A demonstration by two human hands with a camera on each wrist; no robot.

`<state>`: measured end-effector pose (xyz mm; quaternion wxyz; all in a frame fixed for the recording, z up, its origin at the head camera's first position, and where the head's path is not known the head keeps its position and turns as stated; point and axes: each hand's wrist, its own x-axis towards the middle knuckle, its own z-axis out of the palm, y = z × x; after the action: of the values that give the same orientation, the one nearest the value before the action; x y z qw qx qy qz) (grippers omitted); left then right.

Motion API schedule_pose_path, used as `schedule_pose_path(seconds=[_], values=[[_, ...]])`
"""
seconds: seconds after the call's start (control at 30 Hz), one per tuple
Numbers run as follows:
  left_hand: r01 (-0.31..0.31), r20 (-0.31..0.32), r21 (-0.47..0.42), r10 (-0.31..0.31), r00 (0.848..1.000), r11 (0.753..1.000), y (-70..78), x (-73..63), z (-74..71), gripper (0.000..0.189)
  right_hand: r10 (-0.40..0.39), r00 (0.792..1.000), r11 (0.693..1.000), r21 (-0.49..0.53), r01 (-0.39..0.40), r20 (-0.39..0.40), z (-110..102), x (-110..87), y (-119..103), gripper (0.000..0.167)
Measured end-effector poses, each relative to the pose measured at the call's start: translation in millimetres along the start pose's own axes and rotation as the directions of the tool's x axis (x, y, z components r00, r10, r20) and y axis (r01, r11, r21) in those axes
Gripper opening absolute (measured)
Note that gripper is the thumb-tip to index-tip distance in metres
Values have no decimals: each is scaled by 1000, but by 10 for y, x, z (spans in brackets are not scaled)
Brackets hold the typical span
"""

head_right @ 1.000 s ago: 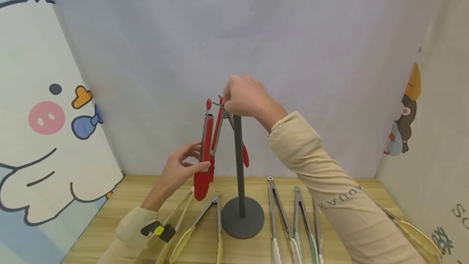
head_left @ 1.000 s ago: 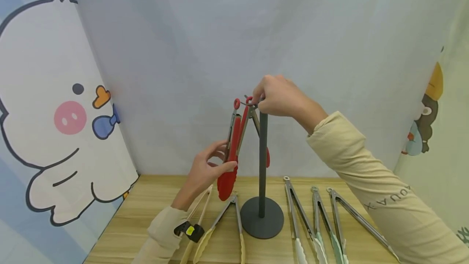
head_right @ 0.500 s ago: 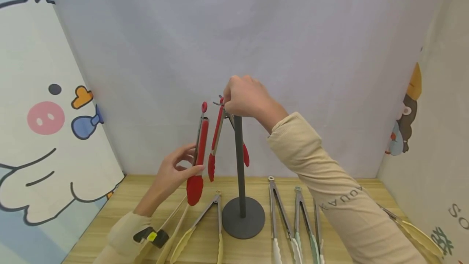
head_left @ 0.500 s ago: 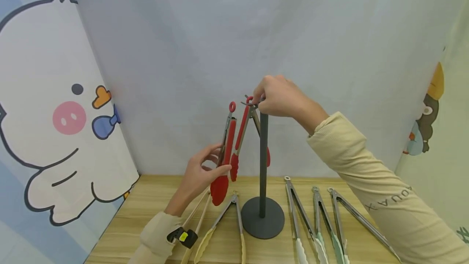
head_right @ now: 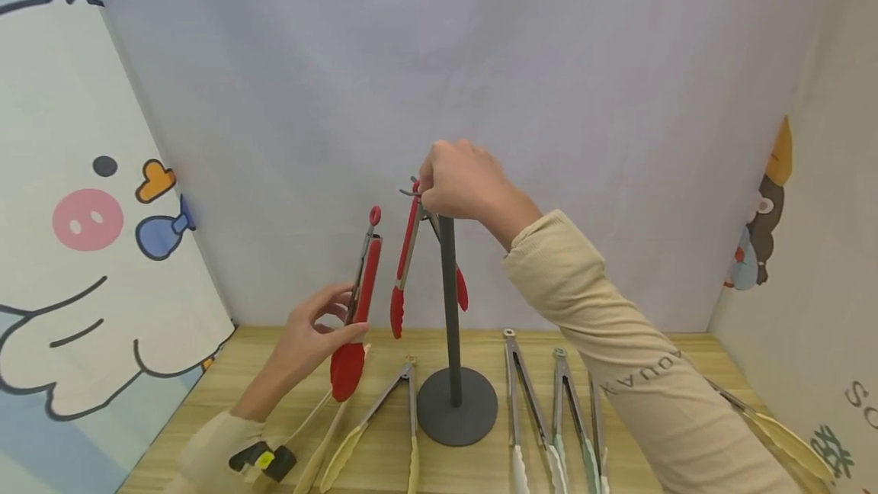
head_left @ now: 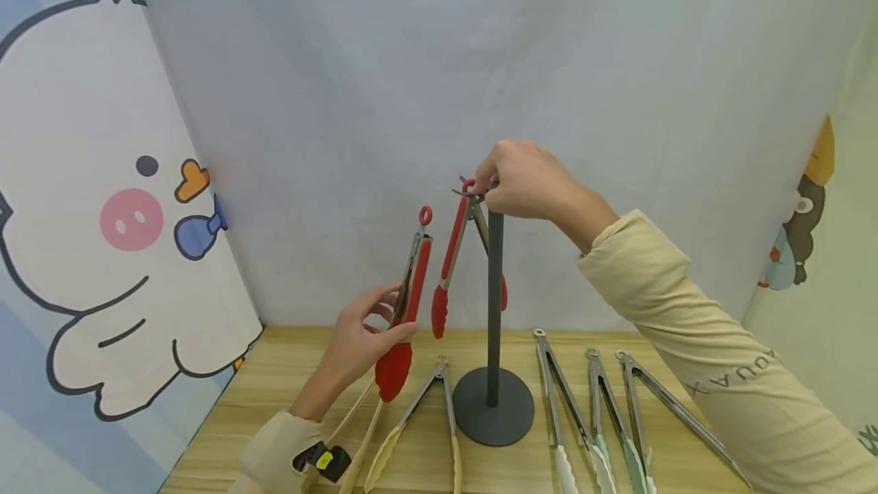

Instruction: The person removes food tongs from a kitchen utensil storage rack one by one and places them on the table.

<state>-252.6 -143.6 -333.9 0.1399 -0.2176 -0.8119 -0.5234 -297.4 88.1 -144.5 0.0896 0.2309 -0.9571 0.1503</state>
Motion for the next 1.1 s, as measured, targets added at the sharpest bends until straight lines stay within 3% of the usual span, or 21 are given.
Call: schedule_pose_path(seconds=[0.2, 0.3, 0.7, 1.1], values=[[26, -4, 52, -26, 1000, 998, -351, -33, -25, 54, 0, 1000, 1000, 4, 0, 1, -6, -14, 6, 44], [39, -7, 77, -39, 999, 996, -443, -77, -72, 56, 8, 1000, 1000, 7, -8, 0, -4, -17, 9, 44], [189, -50, 164, -183, 982, 968, -590, -395, -385, 53, -9, 1000, 1000, 2, 9, -14, 49, -6, -38, 42], [280, -93, 224, -266, 960, 933, -674, -526, -555, 55, -45, 998, 999, -12, 45, -51, 87, -21, -18, 43]])
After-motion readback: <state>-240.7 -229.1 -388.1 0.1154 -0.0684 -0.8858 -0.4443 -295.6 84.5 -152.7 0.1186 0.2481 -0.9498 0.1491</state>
